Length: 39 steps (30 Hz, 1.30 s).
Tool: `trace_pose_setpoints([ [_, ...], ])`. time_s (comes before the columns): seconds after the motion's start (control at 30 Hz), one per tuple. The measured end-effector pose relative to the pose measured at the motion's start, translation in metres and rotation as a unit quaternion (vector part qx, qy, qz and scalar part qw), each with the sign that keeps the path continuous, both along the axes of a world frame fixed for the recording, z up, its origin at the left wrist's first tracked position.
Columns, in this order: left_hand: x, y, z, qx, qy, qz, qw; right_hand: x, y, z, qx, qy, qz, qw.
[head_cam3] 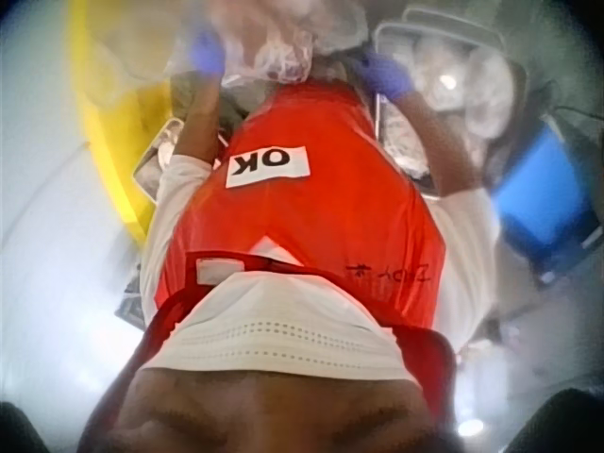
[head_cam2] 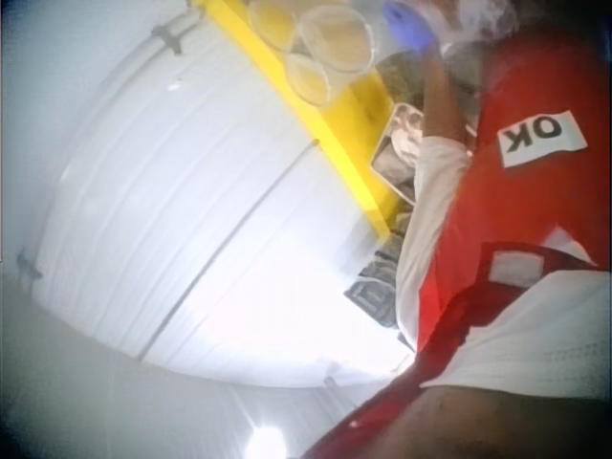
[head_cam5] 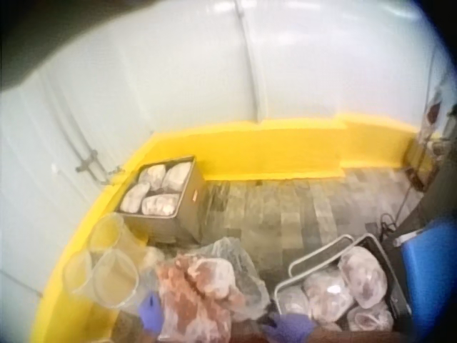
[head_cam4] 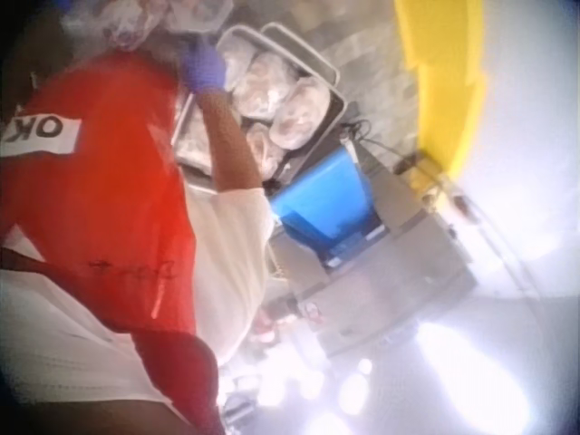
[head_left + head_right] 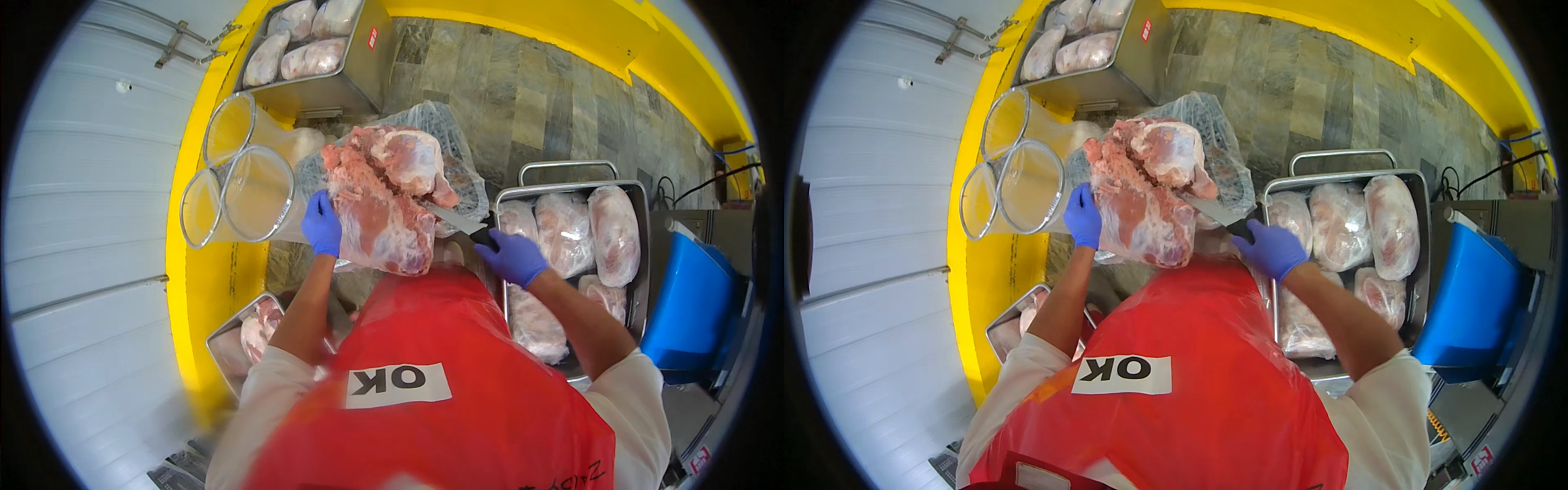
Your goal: The person uses a knife to trim fat and separate portions from a large piece of raw meat on a cutting board. Trimmed pieces are placed into a nearby bucket, and larger cuts are set aside in a metal tray.
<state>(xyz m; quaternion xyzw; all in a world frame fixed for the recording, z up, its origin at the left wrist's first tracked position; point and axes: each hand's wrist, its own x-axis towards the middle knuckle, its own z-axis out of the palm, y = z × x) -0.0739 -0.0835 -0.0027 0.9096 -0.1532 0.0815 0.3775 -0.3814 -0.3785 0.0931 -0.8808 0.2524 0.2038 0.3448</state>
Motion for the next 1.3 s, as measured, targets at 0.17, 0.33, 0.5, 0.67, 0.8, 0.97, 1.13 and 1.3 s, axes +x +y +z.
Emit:
trace_pose_setpoints([
  [0.17,-0.002,0.008,0.006,0.026,0.010,0.017,0.999,-0.018,0.060,-0.089,0.009,-0.075,-0.106,0.992],
  [0.33,0.004,0.009,0.007,0.031,0.027,-0.001,0.999,-0.015,0.089,-0.138,-0.023,-0.121,-0.141,0.982],
  [0.5,0.009,0.013,-0.004,0.028,0.031,-0.006,0.999,-0.013,0.051,-0.090,-0.013,-0.090,-0.089,0.992],
  [0.67,0.009,0.015,-0.003,0.012,0.007,-0.020,1.000,-0.021,-0.025,-0.016,-0.057,-0.021,0.013,0.998],
  [0.8,0.007,0.012,0.001,0.018,0.032,-0.006,0.999,0.004,-0.062,0.017,-0.014,0.002,0.064,0.998],
  [0.97,0.003,0.005,0.011,0.023,0.045,-0.007,0.999,0.032,-0.063,-0.007,0.051,0.000,0.070,0.996],
  [1.13,0.001,0.010,0.008,-0.005,0.015,-0.013,1.000,-0.009,0.022,-0.074,0.017,-0.041,-0.055,0.997],
  [1.3,0.007,0.006,0.003,0.000,0.038,-0.010,0.999,-0.016,0.073,-0.156,-0.012,-0.188,-0.156,0.970],
])
